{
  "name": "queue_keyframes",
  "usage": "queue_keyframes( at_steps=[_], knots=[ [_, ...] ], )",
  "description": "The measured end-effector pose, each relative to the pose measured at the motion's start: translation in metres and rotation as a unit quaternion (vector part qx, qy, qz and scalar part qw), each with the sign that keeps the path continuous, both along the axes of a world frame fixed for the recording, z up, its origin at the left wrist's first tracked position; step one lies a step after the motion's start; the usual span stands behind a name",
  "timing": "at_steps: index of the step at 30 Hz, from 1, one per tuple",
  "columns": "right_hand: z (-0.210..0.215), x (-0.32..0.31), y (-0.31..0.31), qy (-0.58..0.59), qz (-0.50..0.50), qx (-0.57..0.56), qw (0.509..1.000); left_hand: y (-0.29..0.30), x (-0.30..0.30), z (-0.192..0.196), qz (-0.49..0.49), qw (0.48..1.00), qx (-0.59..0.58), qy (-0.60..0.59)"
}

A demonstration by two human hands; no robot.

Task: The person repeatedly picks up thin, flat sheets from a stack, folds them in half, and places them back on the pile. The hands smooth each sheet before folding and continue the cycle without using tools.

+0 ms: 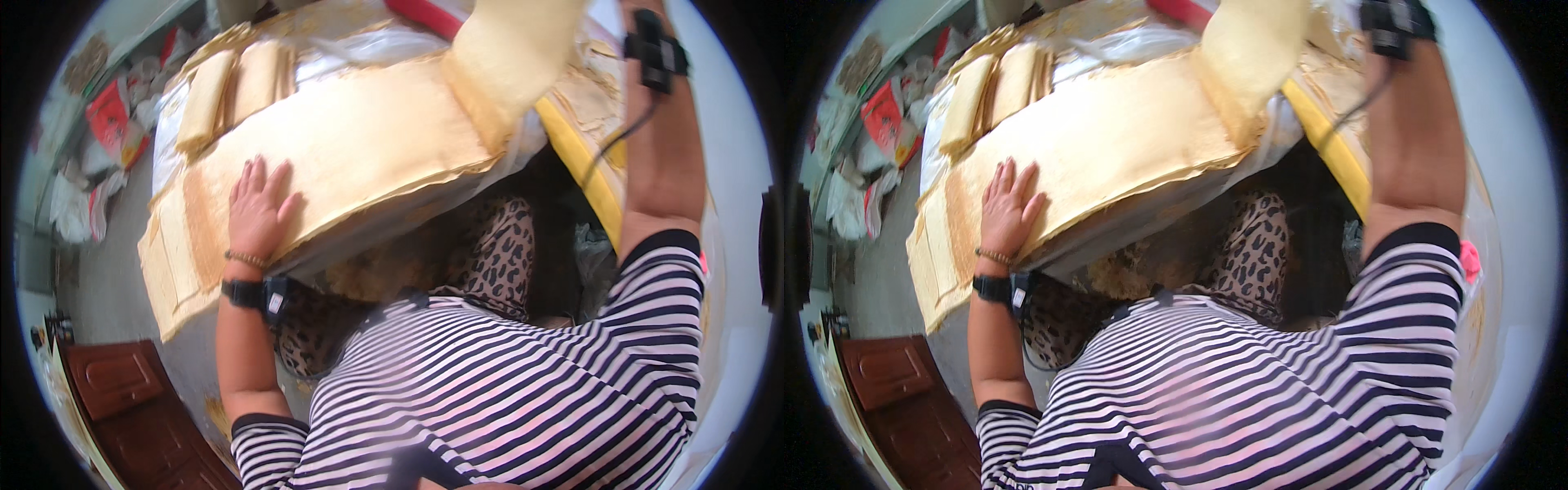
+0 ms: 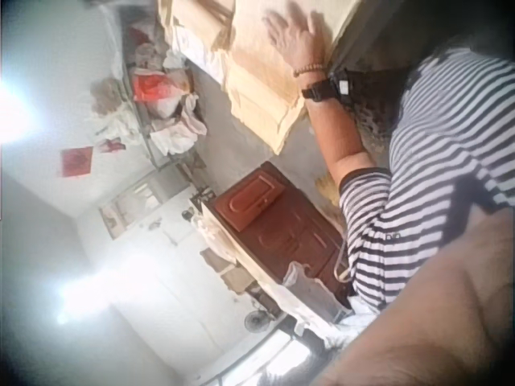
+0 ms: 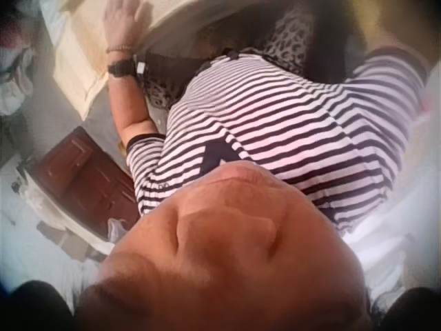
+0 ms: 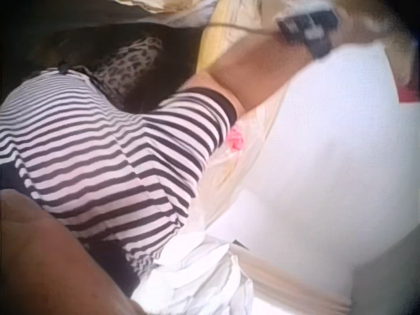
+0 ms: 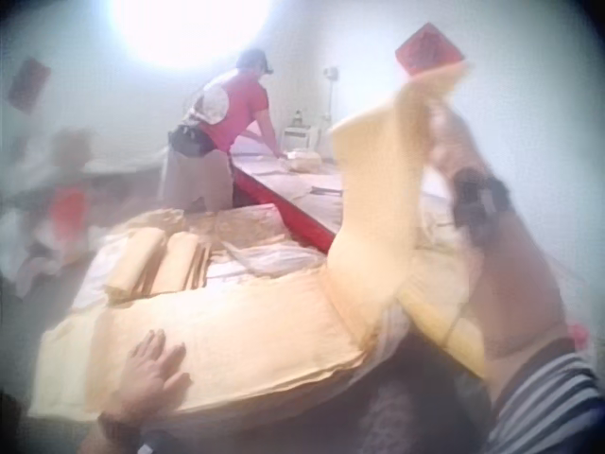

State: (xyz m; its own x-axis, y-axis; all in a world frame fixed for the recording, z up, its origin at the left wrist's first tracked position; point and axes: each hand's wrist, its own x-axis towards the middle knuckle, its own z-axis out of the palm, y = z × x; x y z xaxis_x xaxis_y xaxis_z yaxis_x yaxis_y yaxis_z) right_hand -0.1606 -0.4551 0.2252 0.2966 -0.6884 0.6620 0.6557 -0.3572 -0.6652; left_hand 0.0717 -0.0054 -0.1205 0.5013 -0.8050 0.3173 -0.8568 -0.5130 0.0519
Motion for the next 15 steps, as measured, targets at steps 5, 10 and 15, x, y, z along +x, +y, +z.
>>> queue_keyframes(
  at_steps=[5,10,15],
  knots=[
    [-0.102,0.117,0.099,0.032,0.214,-0.052,0.975,-0.002,-0.01,0.008,-0.039,0.963,-0.17,0.203],
    [-0.206,0.17,0.258,0.276,0.325,-0.072,0.901,0.017,-0.043,0.009,-0.095,0.685,-0.435,0.576],
    [-0.261,0.126,0.278,0.228,0.312,-0.329,0.862,0.06,-0.038,0.004,-0.026,0.469,-0.529,0.707]
  ],
)
